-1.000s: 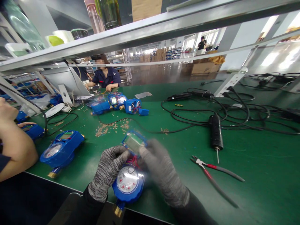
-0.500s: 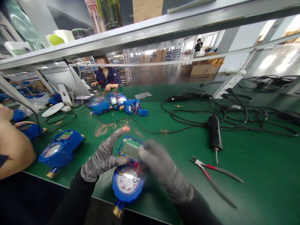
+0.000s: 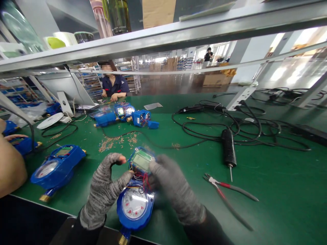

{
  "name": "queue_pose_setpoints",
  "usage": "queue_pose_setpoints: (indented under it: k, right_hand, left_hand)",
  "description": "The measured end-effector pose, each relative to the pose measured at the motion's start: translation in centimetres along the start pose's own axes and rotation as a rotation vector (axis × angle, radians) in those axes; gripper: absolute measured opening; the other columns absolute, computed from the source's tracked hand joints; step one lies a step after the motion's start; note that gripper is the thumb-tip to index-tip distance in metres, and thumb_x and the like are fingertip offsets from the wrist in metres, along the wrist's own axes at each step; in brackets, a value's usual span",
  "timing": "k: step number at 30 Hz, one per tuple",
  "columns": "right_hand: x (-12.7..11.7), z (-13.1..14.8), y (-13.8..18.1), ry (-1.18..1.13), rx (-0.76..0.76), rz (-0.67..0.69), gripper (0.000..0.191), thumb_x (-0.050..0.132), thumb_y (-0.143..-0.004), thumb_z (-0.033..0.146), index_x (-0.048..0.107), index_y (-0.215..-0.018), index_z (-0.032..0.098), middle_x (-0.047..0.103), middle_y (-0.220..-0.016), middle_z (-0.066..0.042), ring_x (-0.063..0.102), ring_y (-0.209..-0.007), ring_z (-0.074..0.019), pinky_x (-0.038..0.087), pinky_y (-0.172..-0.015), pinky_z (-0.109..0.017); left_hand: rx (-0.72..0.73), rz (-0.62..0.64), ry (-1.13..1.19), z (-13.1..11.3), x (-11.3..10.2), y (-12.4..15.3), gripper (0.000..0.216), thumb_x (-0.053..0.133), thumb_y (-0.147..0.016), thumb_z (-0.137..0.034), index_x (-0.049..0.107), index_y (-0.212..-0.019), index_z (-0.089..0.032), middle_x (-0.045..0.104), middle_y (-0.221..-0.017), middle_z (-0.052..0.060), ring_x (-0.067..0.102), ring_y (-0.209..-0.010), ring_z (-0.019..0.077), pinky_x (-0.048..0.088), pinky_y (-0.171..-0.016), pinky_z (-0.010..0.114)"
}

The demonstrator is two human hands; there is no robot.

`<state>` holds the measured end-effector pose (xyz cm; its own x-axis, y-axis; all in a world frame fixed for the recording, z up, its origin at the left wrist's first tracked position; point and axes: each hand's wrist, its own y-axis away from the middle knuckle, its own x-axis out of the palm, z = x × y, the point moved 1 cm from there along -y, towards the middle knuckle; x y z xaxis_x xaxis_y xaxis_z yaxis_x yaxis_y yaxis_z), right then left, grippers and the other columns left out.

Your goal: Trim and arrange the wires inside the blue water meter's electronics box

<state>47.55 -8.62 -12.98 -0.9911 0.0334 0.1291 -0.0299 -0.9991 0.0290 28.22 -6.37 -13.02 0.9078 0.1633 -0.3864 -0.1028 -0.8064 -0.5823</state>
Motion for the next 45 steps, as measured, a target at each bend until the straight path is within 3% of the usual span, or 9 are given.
queue_pose_setpoints:
  k: [1,3,7,11,22,26,32,45]
  right_hand:
    - [0.1,0.0,0.1,0.017,0.001,-0.014,0.031,0.068,-0.08,0.045,0.06,-0.086,0.015,0.062,-0.066,0.002,0.057,-0.054,-0.011,0.045,-0.049,-0.02]
    - [0.2,-0.1,0.2,0.058,-0.019,-0.044,0.031,0.067,-0.08,0.045,0.059,-0.087,0.016,0.062,-0.067,0.001,0.059,-0.056,-0.0121,0.046,-0.05,-0.021]
    - [0.6,0.0,0.4,0.143,-0.067,-0.114,0.029,0.065,-0.077,0.044,0.059,-0.086,0.017,0.062,-0.07,0.001,0.059,-0.059,-0.014,0.047,-0.051,-0.023]
    - [0.9,0.1,0.7,0.17,-0.085,-0.133,0.03,0.065,-0.076,0.045,0.057,-0.084,0.017,0.06,-0.07,0.001,0.059,-0.058,-0.0148,0.048,-0.052,-0.026]
    - [1.6,0.3,1.1,0.185,-0.135,-0.179,0.025,0.063,-0.076,0.041,0.056,-0.084,0.019,0.062,-0.074,-0.001,0.061,-0.063,-0.0163,0.049,-0.056,-0.028]
    - [2.0,0.1,1.2,0.206,-0.122,-0.185,0.024,0.062,-0.078,0.042,0.054,-0.084,0.021,0.062,-0.072,0.0,0.061,-0.062,-0.0171,0.05,-0.054,-0.028]
    - [2.4,-0.4,1.4,0.305,-0.2,-0.298,0.023,0.06,-0.077,0.043,0.057,-0.085,0.021,0.064,-0.074,-0.002,0.062,-0.063,-0.0185,0.052,-0.057,-0.03]
    - [3.5,0.6,1.7,0.17,-0.165,-0.333,0.027,0.065,-0.069,0.046,0.055,-0.077,0.022,0.064,-0.063,-0.001,0.063,-0.054,-0.0169,0.053,-0.048,-0.026]
  left_hand:
    - [-0.023,-0.057,-0.061,-0.3,0.1,0.7,0.021,0.072,-0.079,-0.027,0.064,-0.098,-0.021,0.067,-0.094,0.003,0.064,-0.09,0.0184,0.053,-0.087,0.035]
    - [-0.105,-0.032,-0.134,-0.9,0.6,1.8,0.011,0.068,-0.083,-0.031,0.066,-0.087,-0.022,0.067,-0.085,0.002,0.063,-0.081,0.0178,0.052,-0.08,0.035]
    - [-0.268,0.125,-0.104,-1.2,1.2,2.6,0.015,0.063,-0.087,-0.036,0.068,-0.084,-0.022,0.069,-0.085,0.003,0.064,-0.082,0.0193,0.051,-0.081,0.037]
    - [-0.34,0.162,-0.021,-0.7,1.0,2.6,0.019,0.061,-0.088,-0.04,0.069,-0.088,-0.022,0.071,-0.089,0.003,0.066,-0.085,0.0194,0.052,-0.083,0.035]
    - [-0.383,0.029,-0.034,-1.5,1.6,2.4,0.023,0.059,-0.086,-0.04,0.068,-0.083,-0.02,0.071,-0.083,0.004,0.065,-0.079,0.0207,0.05,-0.078,0.036]
    - [-0.409,0.035,0.015,-1.5,1.8,2.2,0.023,0.059,-0.086,-0.04,0.068,-0.083,-0.019,0.071,-0.084,0.005,0.065,-0.078,0.0205,0.05,-0.077,0.035]
    - [-0.428,0.065,0.048,-1.6,1.7,2.1,0.025,0.059,-0.086,-0.04,0.068,-0.082,-0.017,0.071,-0.082,0.005,0.065,-0.076,0.0205,0.05,-0.077,0.034]
    - [-0.354,0.003,-0.06,-1.4,1.6,2.4,0.024,0.057,-0.087,-0.041,0.07,-0.082,-0.022,0.072,-0.084,0.003,0.066,-0.078,0.0221,0.05,-0.079,0.04]
